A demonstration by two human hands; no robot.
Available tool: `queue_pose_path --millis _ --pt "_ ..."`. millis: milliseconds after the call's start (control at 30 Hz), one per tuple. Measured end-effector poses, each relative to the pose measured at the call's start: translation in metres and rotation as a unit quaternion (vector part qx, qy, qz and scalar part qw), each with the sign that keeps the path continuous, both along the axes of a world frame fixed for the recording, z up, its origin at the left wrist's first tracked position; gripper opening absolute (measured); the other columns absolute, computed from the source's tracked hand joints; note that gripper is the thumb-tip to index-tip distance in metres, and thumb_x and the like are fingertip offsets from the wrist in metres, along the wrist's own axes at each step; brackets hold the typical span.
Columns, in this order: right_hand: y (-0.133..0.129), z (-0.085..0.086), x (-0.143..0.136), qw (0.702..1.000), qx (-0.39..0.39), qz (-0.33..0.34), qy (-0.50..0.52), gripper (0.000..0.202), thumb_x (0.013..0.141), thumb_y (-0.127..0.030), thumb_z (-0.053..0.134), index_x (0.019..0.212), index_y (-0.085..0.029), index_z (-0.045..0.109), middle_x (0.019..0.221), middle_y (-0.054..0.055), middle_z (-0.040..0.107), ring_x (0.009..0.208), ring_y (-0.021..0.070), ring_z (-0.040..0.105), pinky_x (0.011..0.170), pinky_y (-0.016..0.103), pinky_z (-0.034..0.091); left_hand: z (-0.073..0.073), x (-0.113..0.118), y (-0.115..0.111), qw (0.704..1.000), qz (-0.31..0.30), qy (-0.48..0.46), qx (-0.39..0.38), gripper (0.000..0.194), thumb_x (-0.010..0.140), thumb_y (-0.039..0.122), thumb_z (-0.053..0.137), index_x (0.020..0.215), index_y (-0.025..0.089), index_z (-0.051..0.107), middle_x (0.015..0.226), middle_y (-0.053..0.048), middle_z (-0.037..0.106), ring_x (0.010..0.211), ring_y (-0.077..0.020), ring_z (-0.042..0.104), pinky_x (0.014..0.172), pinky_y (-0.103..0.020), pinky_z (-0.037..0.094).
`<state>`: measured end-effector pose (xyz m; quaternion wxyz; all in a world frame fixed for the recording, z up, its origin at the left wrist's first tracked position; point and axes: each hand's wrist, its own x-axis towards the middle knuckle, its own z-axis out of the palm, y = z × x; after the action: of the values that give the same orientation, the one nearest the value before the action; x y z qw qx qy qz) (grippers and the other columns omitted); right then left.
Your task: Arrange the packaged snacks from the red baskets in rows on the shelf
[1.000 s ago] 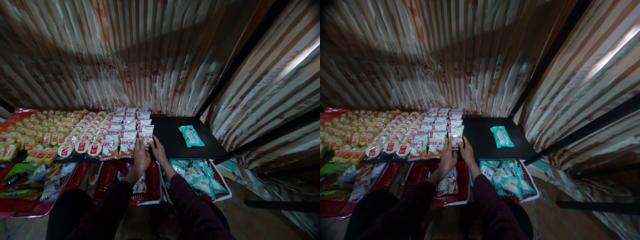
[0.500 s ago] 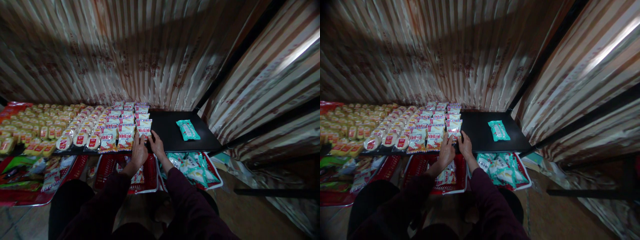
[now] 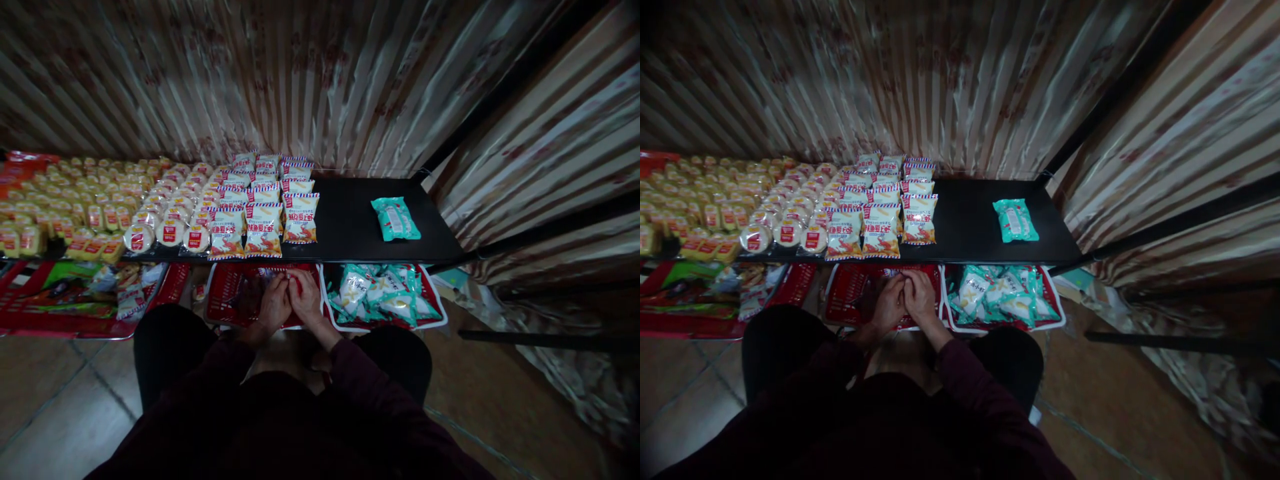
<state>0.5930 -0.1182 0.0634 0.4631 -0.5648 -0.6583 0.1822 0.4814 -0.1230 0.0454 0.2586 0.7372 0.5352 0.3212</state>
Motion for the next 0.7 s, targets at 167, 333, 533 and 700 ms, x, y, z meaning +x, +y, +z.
queue_pose_path --millis 167,333,533,700 --pt "-0.005 -0.035 -0.012 0.986 -0.169 0.003 -0.018 0.033 0.084 -0.014 0.039 0.105 -0.020 0.064 0.104 0.008 0.066 0.103 0.0209 0.057 0.097 0.037 0.044 -0.014 -0.007 -0.001 0.995 0.021 0.025 -0.096 0.035 0.080 0.006 0.042 0.108 0.013 0.061 0.126 -0.014 0.056 0.120 -0.0210 0.052 0.106 -0.039 0.041" --pt "0.001 -0.062 -0.015 0.958 -0.281 0.030 -0.055 0.037 0.082 -0.012 0.044 0.113 -0.021 0.063 0.113 0.007 0.065 0.109 0.0212 0.057 0.101 0.037 0.042 -0.027 -0.012 0.000 0.977 0.061 0.022 -0.205 0.036 0.074 0.005 0.050 0.106 0.014 0.063 0.123 -0.014 0.058 0.119 -0.0231 0.052 0.105 -0.039 0.041" --pt "0.011 -0.091 -0.019 0.938 -0.332 0.069 -0.072 0.037 0.084 -0.014 0.047 0.119 -0.018 0.060 0.116 0.010 0.066 0.109 0.0204 0.060 0.099 0.033 0.043 -0.052 -0.017 0.010 0.953 0.132 -0.009 -0.272 0.041 0.069 0.004 0.055 0.109 0.010 0.061 0.121 -0.019 0.059 0.120 -0.0273 0.052 0.104 -0.042 0.038" --pt "0.018 -0.107 -0.024 0.934 -0.334 0.093 -0.082 0.049 0.079 -0.012 0.054 0.128 -0.014 0.053 0.130 0.014 0.057 0.125 0.0222 0.049 0.107 0.035 0.036 -0.066 -0.022 0.023 0.944 0.163 -0.086 -0.273 0.048 0.073 0.008 0.057 0.121 0.010 0.055 0.108 -0.017 0.066 0.106 -0.0278 0.060 0.093 -0.042 0.046"
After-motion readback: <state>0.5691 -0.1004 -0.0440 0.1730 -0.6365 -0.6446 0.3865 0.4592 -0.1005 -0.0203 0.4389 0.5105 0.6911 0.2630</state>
